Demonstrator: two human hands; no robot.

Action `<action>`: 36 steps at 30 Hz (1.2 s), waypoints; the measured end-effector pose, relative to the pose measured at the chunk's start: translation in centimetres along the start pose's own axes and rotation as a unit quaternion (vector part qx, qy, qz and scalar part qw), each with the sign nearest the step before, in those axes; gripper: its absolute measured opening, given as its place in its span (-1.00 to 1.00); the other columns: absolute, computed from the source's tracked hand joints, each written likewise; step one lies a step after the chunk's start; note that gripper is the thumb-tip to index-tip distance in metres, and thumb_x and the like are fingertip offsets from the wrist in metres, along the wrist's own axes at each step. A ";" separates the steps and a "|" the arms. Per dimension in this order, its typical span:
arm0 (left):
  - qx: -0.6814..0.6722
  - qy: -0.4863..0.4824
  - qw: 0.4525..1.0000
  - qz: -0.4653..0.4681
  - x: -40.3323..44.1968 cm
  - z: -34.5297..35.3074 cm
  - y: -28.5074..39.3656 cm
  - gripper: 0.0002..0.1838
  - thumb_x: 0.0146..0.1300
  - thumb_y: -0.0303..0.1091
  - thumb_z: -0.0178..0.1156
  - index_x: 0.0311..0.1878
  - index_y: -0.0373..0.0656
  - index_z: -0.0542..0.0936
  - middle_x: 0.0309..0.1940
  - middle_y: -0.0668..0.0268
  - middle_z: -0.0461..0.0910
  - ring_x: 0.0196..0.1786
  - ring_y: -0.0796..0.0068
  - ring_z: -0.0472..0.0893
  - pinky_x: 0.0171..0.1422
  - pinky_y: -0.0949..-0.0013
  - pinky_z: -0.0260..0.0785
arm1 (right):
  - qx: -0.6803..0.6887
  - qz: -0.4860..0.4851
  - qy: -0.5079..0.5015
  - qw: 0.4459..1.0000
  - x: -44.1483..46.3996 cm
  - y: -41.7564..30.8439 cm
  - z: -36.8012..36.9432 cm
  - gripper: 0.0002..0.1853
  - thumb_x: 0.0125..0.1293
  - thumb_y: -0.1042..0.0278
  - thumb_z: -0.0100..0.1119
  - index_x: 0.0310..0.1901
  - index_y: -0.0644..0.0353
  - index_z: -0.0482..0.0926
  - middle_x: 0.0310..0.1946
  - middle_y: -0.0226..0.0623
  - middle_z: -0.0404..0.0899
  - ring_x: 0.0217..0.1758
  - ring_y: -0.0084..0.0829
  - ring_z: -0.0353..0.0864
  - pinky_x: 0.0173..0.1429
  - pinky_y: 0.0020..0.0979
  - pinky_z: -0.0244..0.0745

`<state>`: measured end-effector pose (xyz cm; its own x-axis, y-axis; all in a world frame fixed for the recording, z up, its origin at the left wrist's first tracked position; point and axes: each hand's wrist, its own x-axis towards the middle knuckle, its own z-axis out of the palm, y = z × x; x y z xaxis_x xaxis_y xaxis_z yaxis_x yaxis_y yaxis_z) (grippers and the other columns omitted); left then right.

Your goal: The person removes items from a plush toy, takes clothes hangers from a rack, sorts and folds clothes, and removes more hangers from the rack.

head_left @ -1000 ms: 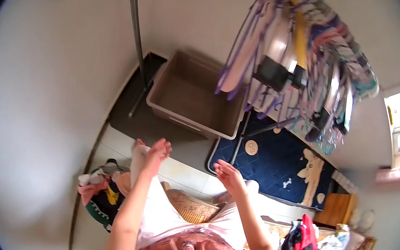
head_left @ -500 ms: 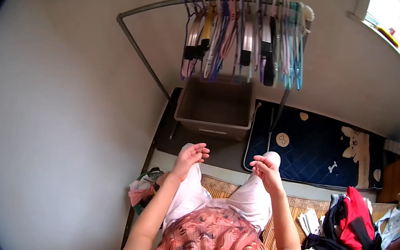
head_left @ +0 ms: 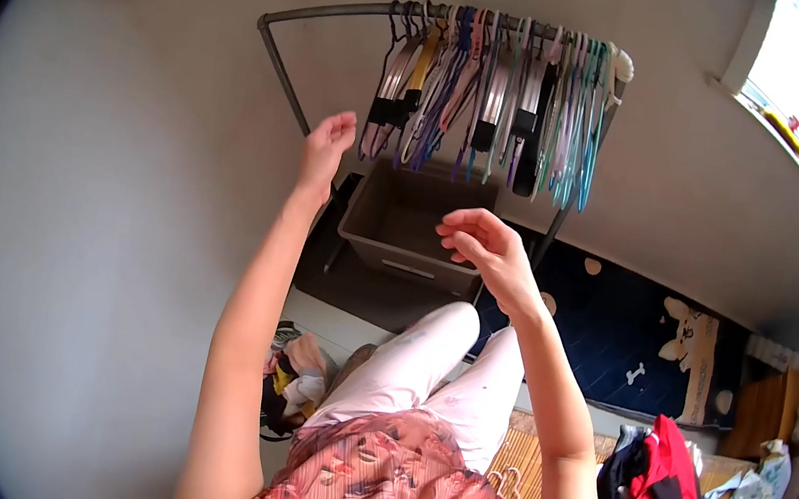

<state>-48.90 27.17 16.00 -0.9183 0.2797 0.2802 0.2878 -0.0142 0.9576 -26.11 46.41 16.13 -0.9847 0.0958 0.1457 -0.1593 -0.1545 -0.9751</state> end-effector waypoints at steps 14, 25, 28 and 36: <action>-0.112 -0.079 0.972 -0.192 13.5 3.0 -3.6 -0.60 0.32 -0.18 0.01 0.11 -0.21 0.42 -0.08 0.32 0.54 -0.07 0.51 0.53 0.03 0.43 0.37 | 0.008 -0.133 -0.003 0.991 12.1 -1.0 -3.5 -0.80 0.17 0.60 0.09 -0.14 0.32 0.50 -0.20 -0.26 0.54 -0.10 -0.49 0.55 0.00 -0.50 0.46; 0.004 -0.082 0.986 -0.144 11.0 2.0 -1.4 -0.66 0.11 -0.27 0.24 -0.07 -0.23 0.52 -0.31 0.34 0.58 -0.27 0.53 0.56 -0.17 0.49 0.42 | -0.073 -0.136 -0.069 0.986 19.7 -3.2 -1.6 -0.66 0.09 0.53 0.13 -0.05 0.26 0.38 0.07 0.01 0.36 0.11 0.00 0.39 0.11 -0.26 0.37; -0.099 -0.104 0.953 -0.267 10.8 0.7 -1.4 -0.59 0.05 -0.30 0.29 -0.01 -0.21 0.49 -0.26 0.29 0.58 -0.22 0.48 0.57 -0.09 0.49 0.44 | -0.118 -0.153 -0.063 0.979 19.8 -1.4 -1.3 -0.59 0.12 0.49 0.11 0.03 0.31 0.32 0.13 0.09 0.31 0.17 0.04 0.34 0.16 -0.23 0.33; -0.225 -0.107 0.943 -0.221 7.7 1.4 -1.4 -0.70 0.20 -0.34 0.16 -0.02 -0.22 0.46 -0.25 0.33 0.57 -0.26 0.57 0.58 -0.21 0.51 0.46 | -0.004 -0.097 0.045 0.994 18.6 2.3 0.2 -0.60 0.34 0.29 -0.01 0.09 0.42 0.34 -0.07 -0.09 0.52 0.01 -0.37 0.51 0.11 -0.43 0.36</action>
<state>-55.98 30.67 16.75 -0.8322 0.5400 -0.1261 -0.2980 -0.2437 0.9229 -44.79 47.65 16.64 -0.9251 0.2103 0.3162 -0.3449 -0.1171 -0.9313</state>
